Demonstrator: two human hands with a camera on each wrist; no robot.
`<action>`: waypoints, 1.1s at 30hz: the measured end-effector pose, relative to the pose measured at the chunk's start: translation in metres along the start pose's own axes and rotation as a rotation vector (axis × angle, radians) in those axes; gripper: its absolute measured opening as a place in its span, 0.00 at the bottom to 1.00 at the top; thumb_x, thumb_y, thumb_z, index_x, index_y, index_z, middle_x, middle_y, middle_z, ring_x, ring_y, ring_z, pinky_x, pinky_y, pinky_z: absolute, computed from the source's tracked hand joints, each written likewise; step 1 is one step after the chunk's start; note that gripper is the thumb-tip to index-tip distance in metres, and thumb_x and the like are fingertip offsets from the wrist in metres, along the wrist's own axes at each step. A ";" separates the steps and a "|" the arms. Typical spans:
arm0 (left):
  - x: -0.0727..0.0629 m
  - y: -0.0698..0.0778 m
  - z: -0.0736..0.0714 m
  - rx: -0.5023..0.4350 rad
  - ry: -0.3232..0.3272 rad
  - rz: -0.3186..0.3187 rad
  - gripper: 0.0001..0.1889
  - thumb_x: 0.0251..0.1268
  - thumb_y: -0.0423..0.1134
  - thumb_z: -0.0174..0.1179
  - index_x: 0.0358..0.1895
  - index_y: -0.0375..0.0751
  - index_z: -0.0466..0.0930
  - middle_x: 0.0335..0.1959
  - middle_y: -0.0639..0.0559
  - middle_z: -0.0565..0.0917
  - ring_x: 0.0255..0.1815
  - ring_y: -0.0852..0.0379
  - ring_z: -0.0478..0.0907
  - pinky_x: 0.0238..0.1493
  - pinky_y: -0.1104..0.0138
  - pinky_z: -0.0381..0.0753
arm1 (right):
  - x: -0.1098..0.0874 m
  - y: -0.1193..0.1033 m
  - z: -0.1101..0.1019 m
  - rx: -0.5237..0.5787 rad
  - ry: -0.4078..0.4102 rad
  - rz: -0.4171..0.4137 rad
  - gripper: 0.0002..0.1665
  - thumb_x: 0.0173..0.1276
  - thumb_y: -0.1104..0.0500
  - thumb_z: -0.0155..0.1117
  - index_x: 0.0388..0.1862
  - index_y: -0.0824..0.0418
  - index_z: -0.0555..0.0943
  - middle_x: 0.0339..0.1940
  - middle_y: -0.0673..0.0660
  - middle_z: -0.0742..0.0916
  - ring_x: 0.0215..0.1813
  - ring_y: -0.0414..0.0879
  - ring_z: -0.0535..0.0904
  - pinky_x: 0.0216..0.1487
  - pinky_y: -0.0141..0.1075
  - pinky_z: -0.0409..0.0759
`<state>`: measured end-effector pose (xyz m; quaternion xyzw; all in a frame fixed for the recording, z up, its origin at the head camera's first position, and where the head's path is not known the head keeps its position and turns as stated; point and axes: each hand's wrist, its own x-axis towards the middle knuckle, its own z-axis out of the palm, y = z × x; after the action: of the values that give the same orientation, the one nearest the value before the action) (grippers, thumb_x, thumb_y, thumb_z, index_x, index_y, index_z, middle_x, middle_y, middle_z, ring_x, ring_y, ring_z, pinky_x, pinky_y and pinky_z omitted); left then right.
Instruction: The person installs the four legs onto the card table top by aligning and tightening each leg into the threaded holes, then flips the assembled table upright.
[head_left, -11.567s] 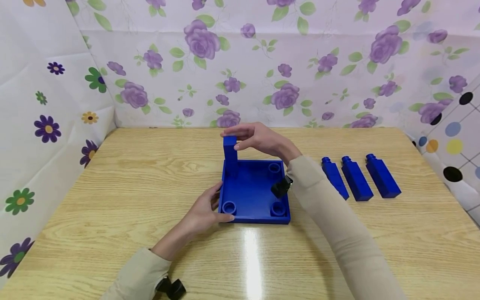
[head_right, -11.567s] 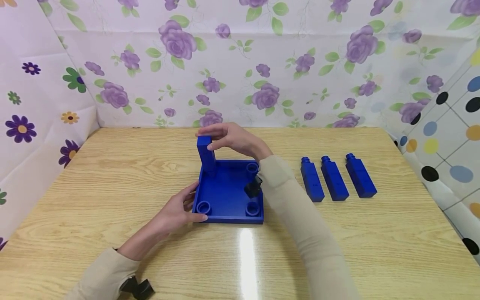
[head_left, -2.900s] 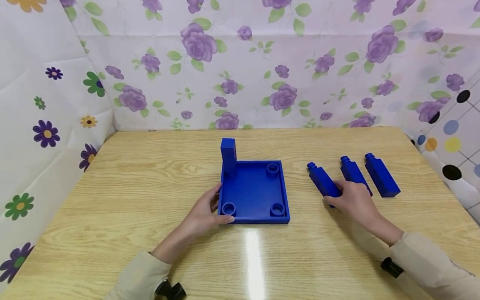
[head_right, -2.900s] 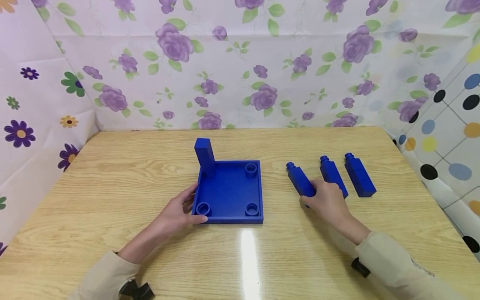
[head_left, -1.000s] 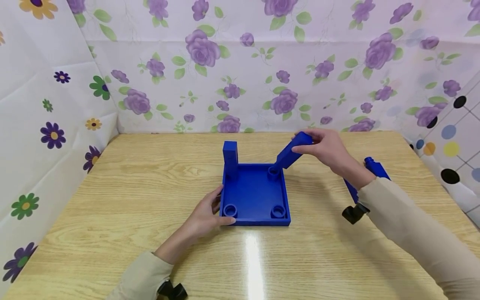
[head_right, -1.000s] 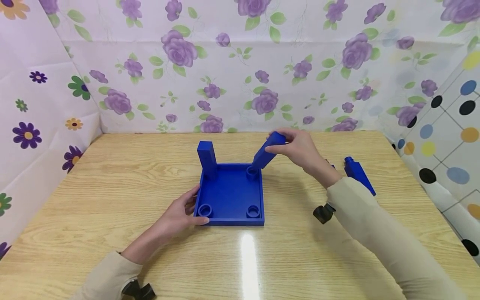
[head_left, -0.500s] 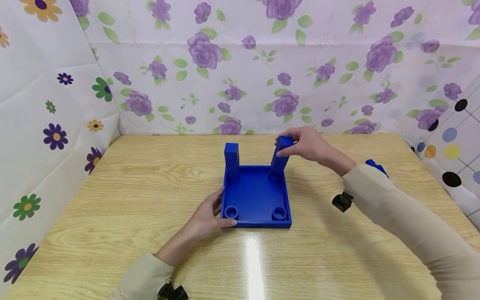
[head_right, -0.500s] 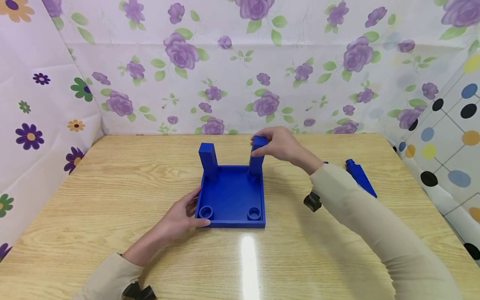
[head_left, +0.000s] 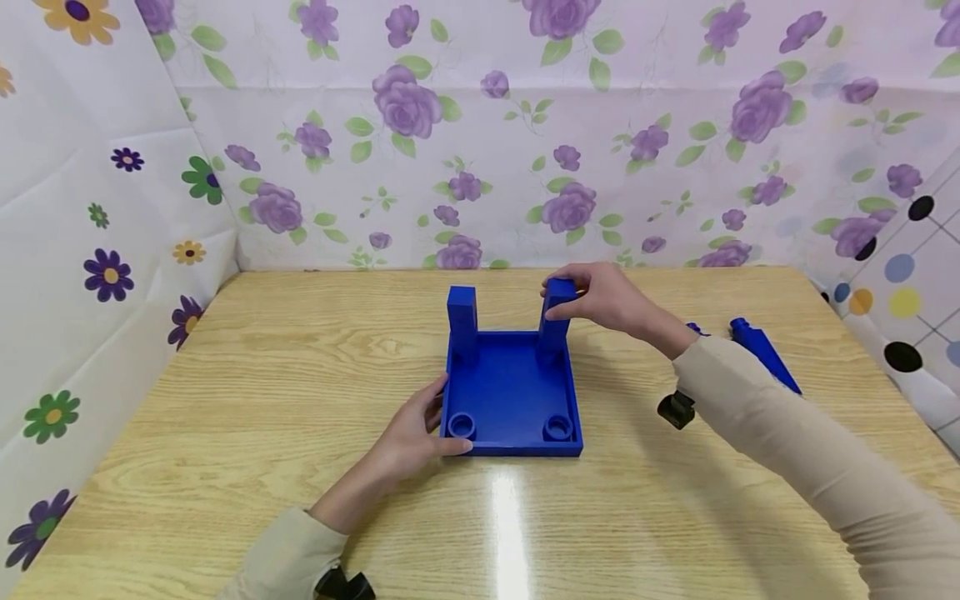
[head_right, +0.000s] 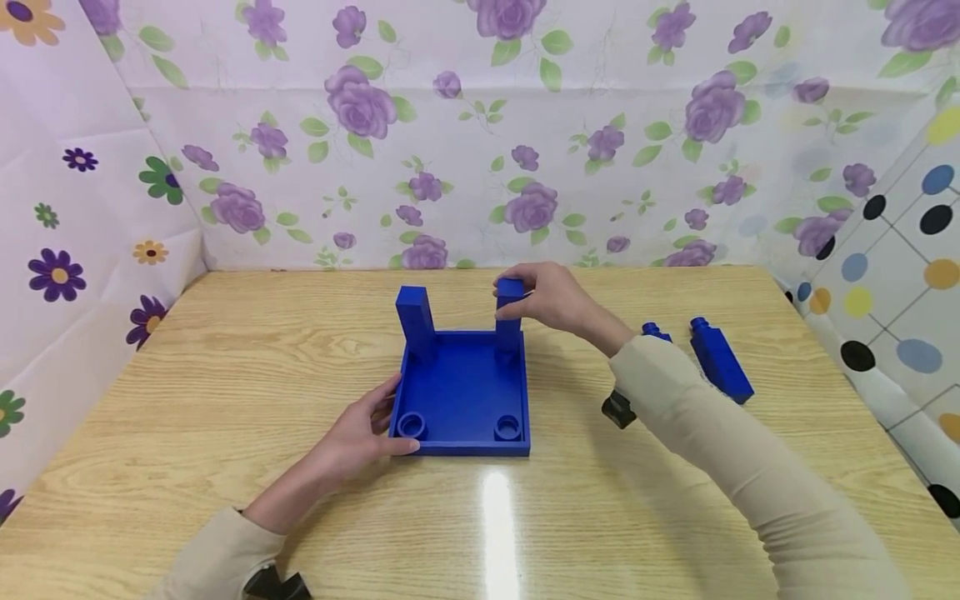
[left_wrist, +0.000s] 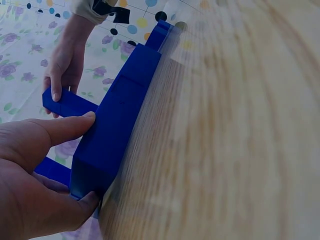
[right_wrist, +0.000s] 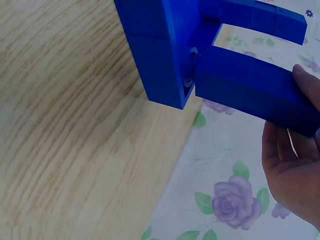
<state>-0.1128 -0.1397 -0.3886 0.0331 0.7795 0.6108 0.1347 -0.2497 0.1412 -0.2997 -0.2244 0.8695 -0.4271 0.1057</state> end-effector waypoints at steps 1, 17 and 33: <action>0.000 0.000 0.000 -0.001 -0.001 0.001 0.51 0.50 0.26 0.72 0.76 0.35 0.48 0.72 0.33 0.58 0.71 0.37 0.57 0.67 0.50 0.63 | 0.000 0.001 0.001 0.026 0.005 0.001 0.27 0.60 0.60 0.73 0.58 0.62 0.79 0.51 0.58 0.85 0.50 0.50 0.81 0.50 0.42 0.81; 0.001 -0.002 0.001 -0.002 0.003 0.017 0.52 0.49 0.26 0.72 0.76 0.33 0.48 0.72 0.33 0.59 0.71 0.37 0.57 0.67 0.50 0.63 | -0.006 0.006 0.036 -0.130 0.371 -0.044 0.29 0.60 0.53 0.72 0.57 0.66 0.77 0.46 0.64 0.84 0.41 0.54 0.83 0.39 0.44 0.84; -0.001 -0.001 0.000 0.003 0.003 0.019 0.51 0.50 0.26 0.72 0.76 0.33 0.48 0.71 0.32 0.59 0.71 0.36 0.58 0.67 0.50 0.63 | -0.013 0.013 0.010 0.278 0.066 -0.073 0.44 0.65 0.56 0.69 0.76 0.59 0.59 0.70 0.60 0.71 0.73 0.52 0.61 0.68 0.49 0.64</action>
<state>-0.1118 -0.1398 -0.3893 0.0401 0.7804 0.6108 0.1276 -0.2388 0.1478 -0.3162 -0.2250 0.7964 -0.5539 0.0917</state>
